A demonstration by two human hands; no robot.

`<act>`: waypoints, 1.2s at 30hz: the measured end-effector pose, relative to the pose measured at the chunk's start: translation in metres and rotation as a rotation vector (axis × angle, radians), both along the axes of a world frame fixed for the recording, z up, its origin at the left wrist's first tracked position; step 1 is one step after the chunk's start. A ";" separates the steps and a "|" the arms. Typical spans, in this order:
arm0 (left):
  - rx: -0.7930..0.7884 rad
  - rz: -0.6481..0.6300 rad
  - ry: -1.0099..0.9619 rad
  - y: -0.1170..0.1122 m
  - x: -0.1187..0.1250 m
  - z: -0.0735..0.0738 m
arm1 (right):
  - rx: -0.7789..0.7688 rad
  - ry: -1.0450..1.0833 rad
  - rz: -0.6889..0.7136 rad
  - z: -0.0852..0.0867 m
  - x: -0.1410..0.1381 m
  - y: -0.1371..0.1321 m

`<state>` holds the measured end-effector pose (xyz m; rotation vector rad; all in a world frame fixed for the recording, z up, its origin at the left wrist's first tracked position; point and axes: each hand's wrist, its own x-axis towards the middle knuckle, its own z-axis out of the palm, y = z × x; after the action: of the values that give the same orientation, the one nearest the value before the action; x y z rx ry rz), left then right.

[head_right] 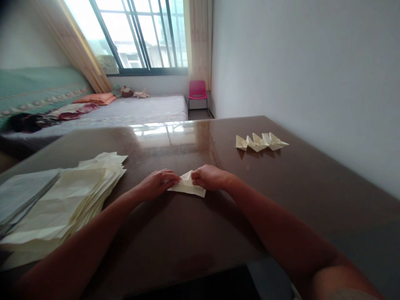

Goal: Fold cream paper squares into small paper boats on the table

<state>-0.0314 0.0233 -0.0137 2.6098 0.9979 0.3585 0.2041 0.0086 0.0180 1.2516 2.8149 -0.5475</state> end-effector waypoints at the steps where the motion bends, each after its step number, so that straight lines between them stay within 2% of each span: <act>1: -0.009 0.040 -0.009 0.001 0.001 -0.001 | -0.019 -0.015 -0.027 -0.001 0.001 0.002; 4: -0.023 0.156 -0.026 0.001 0.006 -0.006 | -0.029 -0.062 -0.094 -0.003 0.001 0.004; 10: 0.087 0.245 -0.028 0.000 0.012 -0.016 | 0.043 -0.175 -0.156 -0.009 -0.001 0.004; 14: 0.191 0.245 -0.008 0.002 0.013 -0.019 | 0.053 -0.178 -0.161 -0.009 -0.002 0.004; 17: 0.344 0.245 -0.068 0.000 0.013 -0.015 | 0.059 -0.189 -0.151 -0.009 -0.002 0.005; 19: 0.382 0.176 -0.098 -0.002 0.012 -0.010 | 0.062 -0.194 -0.139 -0.010 -0.001 0.006; 21: 0.335 0.112 -0.114 -0.003 0.009 -0.007 | 0.061 -0.196 -0.131 -0.010 -0.001 0.007; 26: -0.004 0.237 -0.165 0.006 -0.003 -0.010 | 0.038 -0.178 -0.113 -0.011 0.001 0.008; 29: -0.158 0.202 -0.184 0.013 -0.008 -0.012 | 0.013 -0.162 -0.109 -0.010 0.002 0.009; 32: -0.215 0.143 -0.190 0.013 -0.008 -0.010 | 0.000 -0.166 -0.108 -0.008 0.004 0.009; 36: -0.149 0.137 -0.094 0.006 -0.002 -0.007 | -0.006 -0.198 -0.138 -0.003 0.008 0.006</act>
<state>-0.0337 0.0290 -0.0208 2.3768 1.1282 0.4184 0.2116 0.0146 0.0150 1.4207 2.5793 -0.4098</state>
